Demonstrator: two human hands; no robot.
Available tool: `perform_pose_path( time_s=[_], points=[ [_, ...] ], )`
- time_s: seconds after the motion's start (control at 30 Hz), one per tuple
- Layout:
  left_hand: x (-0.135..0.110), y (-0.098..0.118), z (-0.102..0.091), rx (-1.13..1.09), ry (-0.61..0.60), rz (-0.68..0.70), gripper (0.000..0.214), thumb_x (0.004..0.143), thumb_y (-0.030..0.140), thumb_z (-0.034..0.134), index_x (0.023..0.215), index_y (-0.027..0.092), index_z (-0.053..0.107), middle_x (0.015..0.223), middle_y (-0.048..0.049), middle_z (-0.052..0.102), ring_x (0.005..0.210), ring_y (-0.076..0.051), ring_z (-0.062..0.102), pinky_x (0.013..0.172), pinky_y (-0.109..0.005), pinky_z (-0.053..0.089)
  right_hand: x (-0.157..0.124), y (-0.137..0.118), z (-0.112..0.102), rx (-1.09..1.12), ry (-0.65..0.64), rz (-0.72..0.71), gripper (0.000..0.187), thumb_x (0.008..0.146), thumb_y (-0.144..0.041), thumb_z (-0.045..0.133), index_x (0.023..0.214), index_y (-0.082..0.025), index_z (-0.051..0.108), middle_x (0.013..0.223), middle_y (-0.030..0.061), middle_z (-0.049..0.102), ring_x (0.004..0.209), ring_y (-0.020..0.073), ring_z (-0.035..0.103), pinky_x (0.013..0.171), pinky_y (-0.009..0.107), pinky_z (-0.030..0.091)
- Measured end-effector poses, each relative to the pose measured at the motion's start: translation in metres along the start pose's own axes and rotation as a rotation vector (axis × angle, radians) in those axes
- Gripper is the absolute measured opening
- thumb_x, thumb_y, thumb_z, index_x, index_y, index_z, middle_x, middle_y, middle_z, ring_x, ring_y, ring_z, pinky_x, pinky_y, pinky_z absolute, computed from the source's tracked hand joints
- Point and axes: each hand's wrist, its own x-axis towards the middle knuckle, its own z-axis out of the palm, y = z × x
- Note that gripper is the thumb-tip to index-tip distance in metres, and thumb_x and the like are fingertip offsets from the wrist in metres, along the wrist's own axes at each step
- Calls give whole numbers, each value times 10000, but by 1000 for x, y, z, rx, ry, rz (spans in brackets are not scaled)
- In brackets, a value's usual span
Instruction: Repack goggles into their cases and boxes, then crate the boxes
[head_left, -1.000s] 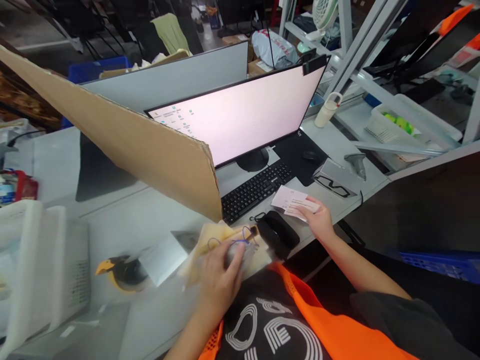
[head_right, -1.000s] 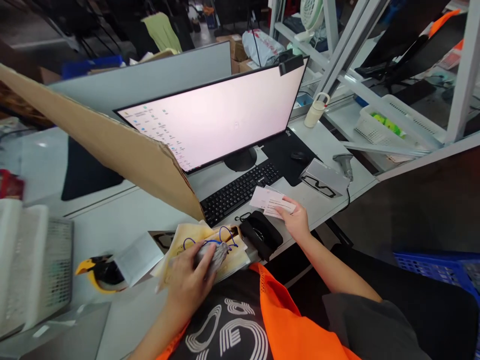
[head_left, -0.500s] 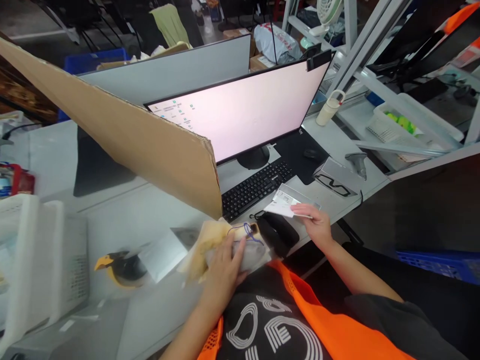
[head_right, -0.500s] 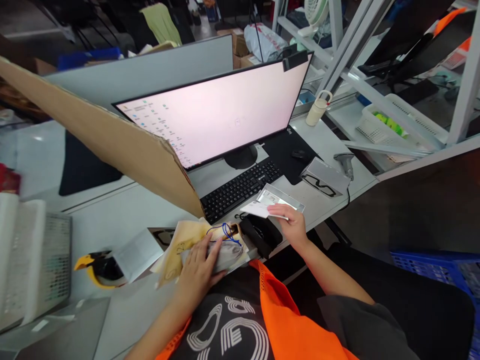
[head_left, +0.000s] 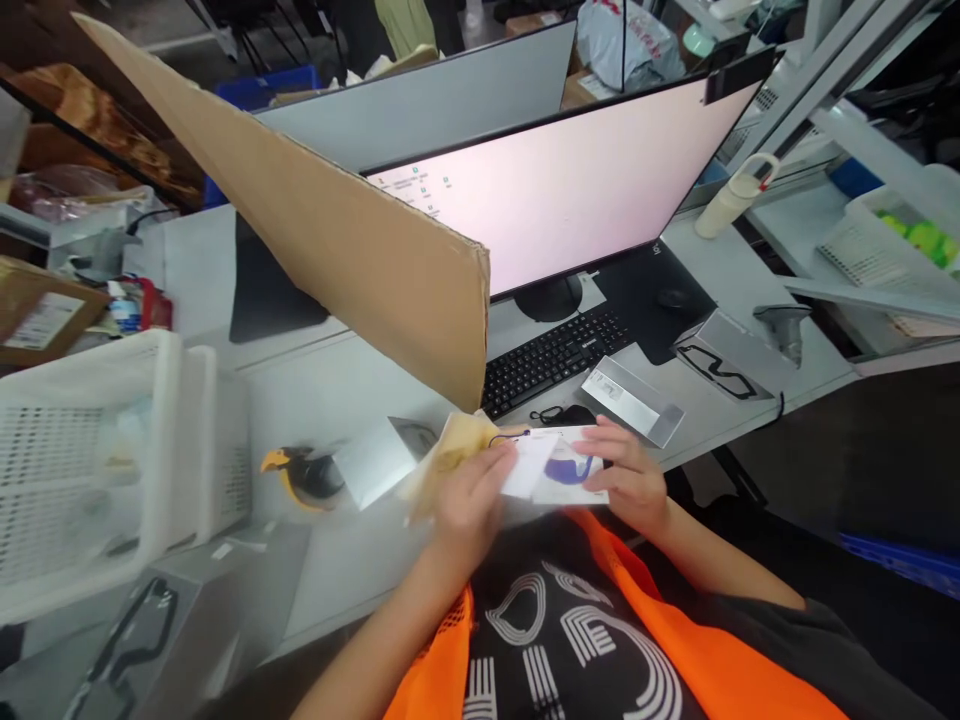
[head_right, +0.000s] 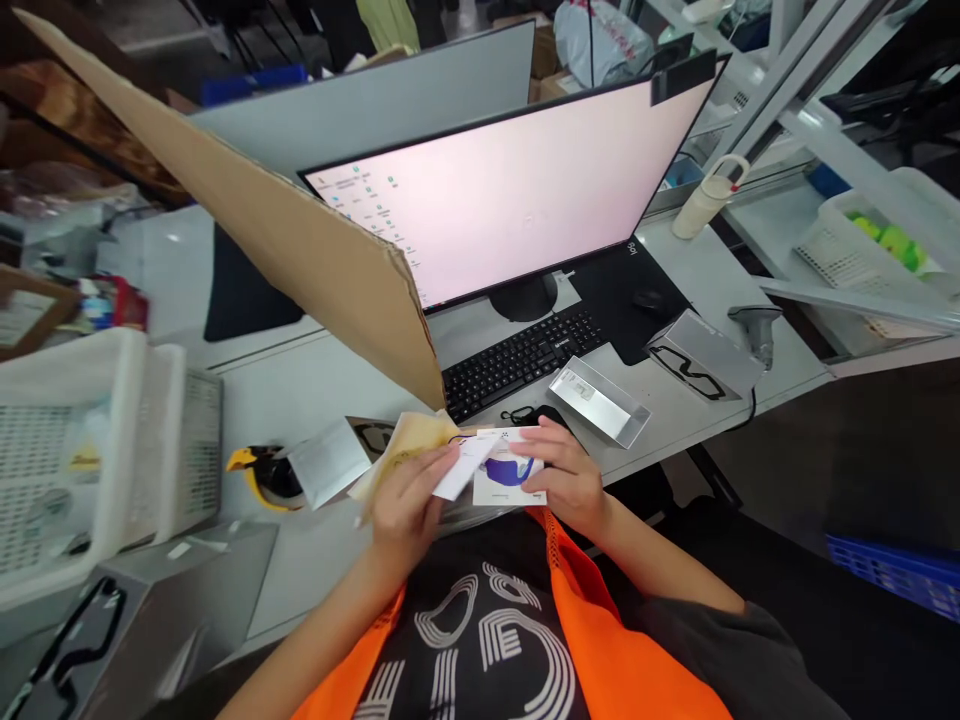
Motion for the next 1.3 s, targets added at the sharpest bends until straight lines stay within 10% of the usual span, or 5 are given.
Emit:
perform_pose_path(
  time_s=[0.27, 0.43, 0.87, 1.07, 1.3],
  points=[
    [-13, 9, 0, -381, 281, -815, 608, 933, 352, 658, 1475, 215, 422, 1262, -142, 665, 1134, -244, 666, 928, -384, 559, 4, -2, -8, -92, 87, 187, 318, 880, -233, 692, 569, -292, 714, 1085, 49, 614, 1099, 240, 590, 903, 441, 557],
    [-3, 17, -4, -415, 127, -851, 254, 946, 416, 611, 1067, 216, 710, 1088, -78, 726, 1050, -229, 670, 943, -364, 522, 7, -6, 0, -50, 69, 172, 245, 859, -179, 715, 641, -289, 735, 1108, 48, 593, 1112, 246, 574, 908, 449, 535],
    [-4, 29, 1, -597, 79, -939, 286, 842, 344, 727, 1089, 213, 667, 1084, -63, 713, 1004, -219, 682, 862, -331, 556, 3, -6, 12, -41, -95, 229, 381, 847, -12, 594, 1004, -319, 756, 1409, 37, 520, 1325, 270, 517, 1068, 489, 506],
    [-15, 28, 2, -329, -20, -586, 234, 923, 248, 642, 1156, 245, 660, 1124, -49, 729, 1045, -207, 691, 944, -361, 558, 0, -18, 4, -200, -439, 242, 867, 845, -228, 672, 1588, -247, 225, 1620, 152, 314, 1498, 326, 312, 1196, 594, 339],
    [-29, 29, 18, -399, -171, -463, 566, 947, 229, 625, 1470, 289, 418, 1321, -103, 664, 1134, -226, 692, 947, -393, 590, -18, -24, 23, -336, -351, 227, 918, 800, -369, 717, 1582, -217, 260, 1233, 131, 615, 1102, 296, 601, 959, 479, 528]
  ],
)
